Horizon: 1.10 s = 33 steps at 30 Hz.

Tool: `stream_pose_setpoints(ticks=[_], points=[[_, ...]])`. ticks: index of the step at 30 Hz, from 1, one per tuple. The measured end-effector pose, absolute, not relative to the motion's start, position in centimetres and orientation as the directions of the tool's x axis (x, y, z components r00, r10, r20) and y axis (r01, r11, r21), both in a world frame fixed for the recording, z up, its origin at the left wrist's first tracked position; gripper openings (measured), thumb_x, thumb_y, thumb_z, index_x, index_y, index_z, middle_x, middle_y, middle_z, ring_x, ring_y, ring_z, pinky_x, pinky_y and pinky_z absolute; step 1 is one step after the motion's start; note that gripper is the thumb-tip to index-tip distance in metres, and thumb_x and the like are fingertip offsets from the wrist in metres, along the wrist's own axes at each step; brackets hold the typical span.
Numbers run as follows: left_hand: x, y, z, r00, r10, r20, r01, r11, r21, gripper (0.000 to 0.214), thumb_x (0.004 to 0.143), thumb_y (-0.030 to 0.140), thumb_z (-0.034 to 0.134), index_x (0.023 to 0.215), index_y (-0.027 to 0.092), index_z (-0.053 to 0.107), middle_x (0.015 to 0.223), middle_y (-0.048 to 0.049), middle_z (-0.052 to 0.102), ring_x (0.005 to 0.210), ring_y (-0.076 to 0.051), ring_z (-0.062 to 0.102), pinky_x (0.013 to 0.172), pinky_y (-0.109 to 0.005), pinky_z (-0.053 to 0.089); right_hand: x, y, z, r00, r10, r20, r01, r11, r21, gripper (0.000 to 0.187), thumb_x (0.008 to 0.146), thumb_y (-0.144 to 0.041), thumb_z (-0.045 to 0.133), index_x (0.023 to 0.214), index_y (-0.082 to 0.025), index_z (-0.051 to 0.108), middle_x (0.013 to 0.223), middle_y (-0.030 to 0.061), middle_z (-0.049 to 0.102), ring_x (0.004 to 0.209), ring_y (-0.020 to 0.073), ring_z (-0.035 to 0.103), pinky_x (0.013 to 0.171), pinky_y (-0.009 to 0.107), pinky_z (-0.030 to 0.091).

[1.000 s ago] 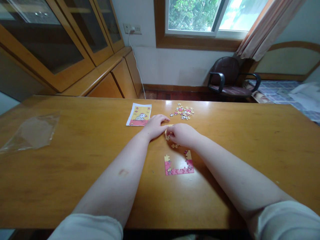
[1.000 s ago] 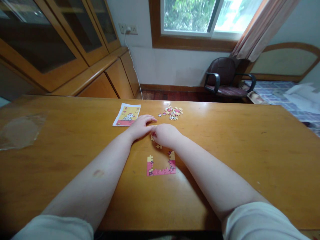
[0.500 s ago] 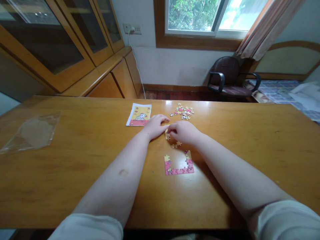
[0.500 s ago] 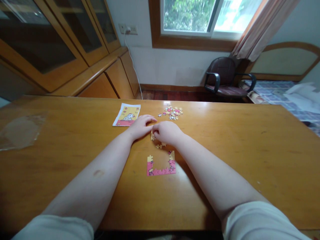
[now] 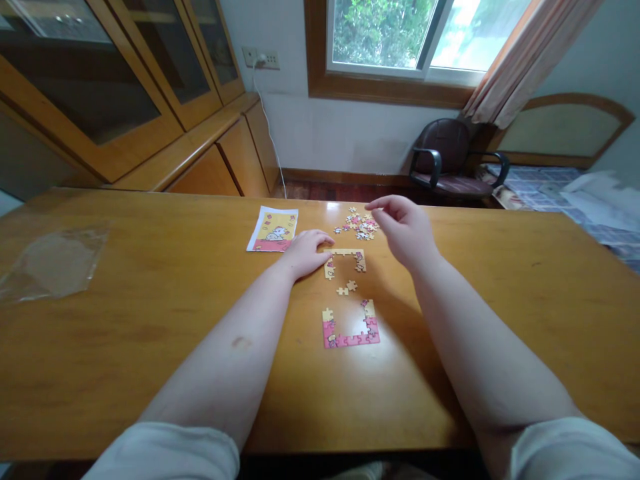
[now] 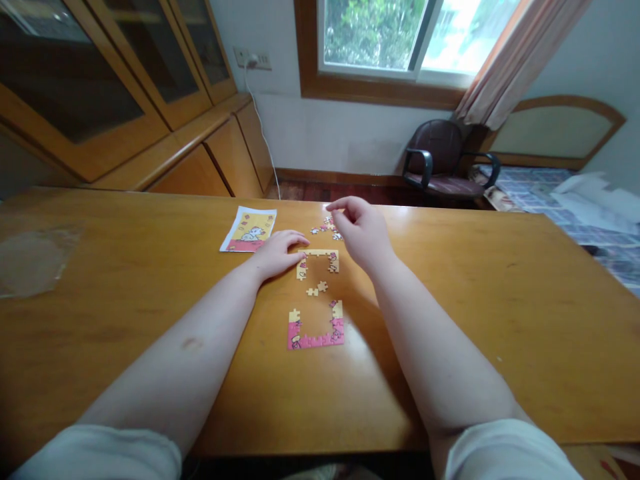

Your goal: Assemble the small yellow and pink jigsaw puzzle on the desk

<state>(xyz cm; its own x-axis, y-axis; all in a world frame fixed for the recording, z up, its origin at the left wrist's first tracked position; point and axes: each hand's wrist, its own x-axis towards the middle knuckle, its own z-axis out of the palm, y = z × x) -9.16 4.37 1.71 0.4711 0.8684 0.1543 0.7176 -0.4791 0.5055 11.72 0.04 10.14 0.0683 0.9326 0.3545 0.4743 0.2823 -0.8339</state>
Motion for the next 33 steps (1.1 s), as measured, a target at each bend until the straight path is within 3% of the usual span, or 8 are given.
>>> stream_pose_setpoints(ticks=[3, 6, 9, 13, 16, 20, 25, 33], points=[[-9.2, 4.4, 1.6, 0.477, 0.865, 0.155, 0.719, -0.486, 0.497, 0.031, 0.076, 0.033, 0.058, 0.103, 0.022, 0.070, 0.116, -0.0046, 0.066, 0.113, -0.025, 0.055, 0.105, -0.041, 0.040, 13.6, 0.2, 9.6, 0.063, 0.983, 0.171, 0.431, 0.128, -0.893, 0.018, 0.082, -0.034, 0.056, 0.081, -0.017, 0.064, 0.058, -0.0035, 0.048, 0.052, 0.0097, 0.039, 0.051, 0.024, 0.031], [-9.3, 4.6, 1.4, 0.485, 0.860, 0.161, 0.715, -0.496, 0.494, 0.030, 0.077, 0.035, 0.058, 0.102, 0.023, 0.071, 0.116, -0.0041, 0.066, 0.113, -0.025, 0.055, 0.105, -0.041, 0.040, 14.8, -1.0, 6.4, -0.013, 0.997, -0.081, 0.606, -0.057, -0.793, 0.016, 0.079, -0.031, 0.058, 0.084, -0.017, 0.066, 0.060, -0.0014, 0.055, 0.054, 0.0119, 0.047, 0.054, 0.025, 0.036], [-9.3, 4.7, 1.2, 0.485, 0.859, 0.164, 0.715, -0.498, 0.492, 0.029, 0.078, 0.036, 0.058, 0.100, 0.024, 0.072, 0.118, -0.0041, 0.065, 0.114, -0.026, 0.054, 0.106, -0.042, 0.039, 15.4, -3.1, 3.1, 0.036, 0.999, 0.016, 0.764, -0.017, -0.645, 0.021, 0.083, -0.026, 0.053, 0.097, -0.018, 0.066, 0.071, 0.0014, 0.062, 0.065, 0.0160, 0.055, 0.063, 0.028, 0.042], [-9.3, 4.6, 1.4, 0.483, 0.862, 0.154, 0.722, -0.491, 0.487, 0.027, 0.078, 0.036, 0.058, 0.098, 0.025, 0.073, 0.119, -0.0046, 0.064, 0.115, -0.027, 0.054, 0.106, -0.043, 0.039, 15.7, -4.4, 1.8, -0.200, 0.961, 0.189, 0.815, 0.270, -0.512, 0.027, 0.088, -0.024, 0.048, 0.107, -0.018, 0.067, 0.095, 0.0085, 0.065, 0.090, 0.0207, 0.060, 0.085, 0.034, 0.046], [-9.2, 4.4, 1.6, 0.479, 0.866, 0.143, 0.728, -0.483, 0.486, 0.025, 0.078, 0.036, 0.058, 0.095, 0.025, 0.073, 0.119, -0.0044, 0.064, 0.116, -0.027, 0.053, 0.106, -0.043, 0.039, 15.5, -4.1, 2.1, -0.342, 0.919, 0.197, 0.835, 0.393, -0.386, 0.035, 0.092, -0.032, 0.049, 0.123, -0.022, 0.062, 0.116, 0.0119, 0.061, 0.107, 0.0255, 0.056, 0.097, 0.042, 0.042], [-9.2, 4.4, 1.6, 0.473, 0.871, 0.134, 0.734, -0.474, 0.486, 0.025, 0.077, 0.037, 0.059, 0.095, 0.027, 0.073, 0.119, -0.0044, 0.063, 0.117, -0.027, 0.052, 0.106, -0.044, 0.038, 15.3, -4.1, 2.0, -0.411, 0.902, 0.133, 0.862, 0.432, -0.266, 0.046, 0.092, -0.048, 0.050, 0.133, -0.030, 0.056, 0.142, 0.0104, 0.047, 0.129, 0.0346, 0.039, 0.106, 0.056, 0.030], [-9.3, 4.3, 1.7, 0.474, 0.869, 0.143, 0.727, -0.478, 0.494, 0.022, 0.077, 0.037, 0.059, 0.089, 0.026, 0.074, 0.118, -0.0045, 0.063, 0.116, -0.027, 0.053, 0.106, -0.044, 0.039, 15.3, -4.5, 1.6, -0.420, 0.896, 0.142, 0.848, 0.444, -0.288, 0.039, 0.094, -0.044, 0.048, 0.127, -0.028, 0.061, 0.138, 0.0087, 0.052, 0.128, 0.0321, 0.040, 0.107, 0.054, 0.031], [-9.3, 4.2, 1.8, 0.485, 0.862, 0.145, 0.717, -0.487, 0.498, 0.022, 0.077, 0.036, 0.058, 0.087, 0.025, 0.074, 0.118, -0.0043, 0.064, 0.115, -0.026, 0.054, 0.106, -0.043, 0.038, 14.8, -4.3, 1.7, -0.463, 0.837, 0.290, 0.759, 0.544, -0.359, 0.025, 0.093, -0.029, 0.050, 0.109, -0.024, 0.069, 0.119, 0.0075, 0.065, 0.114, 0.0242, 0.052, 0.102, 0.046, 0.037]])
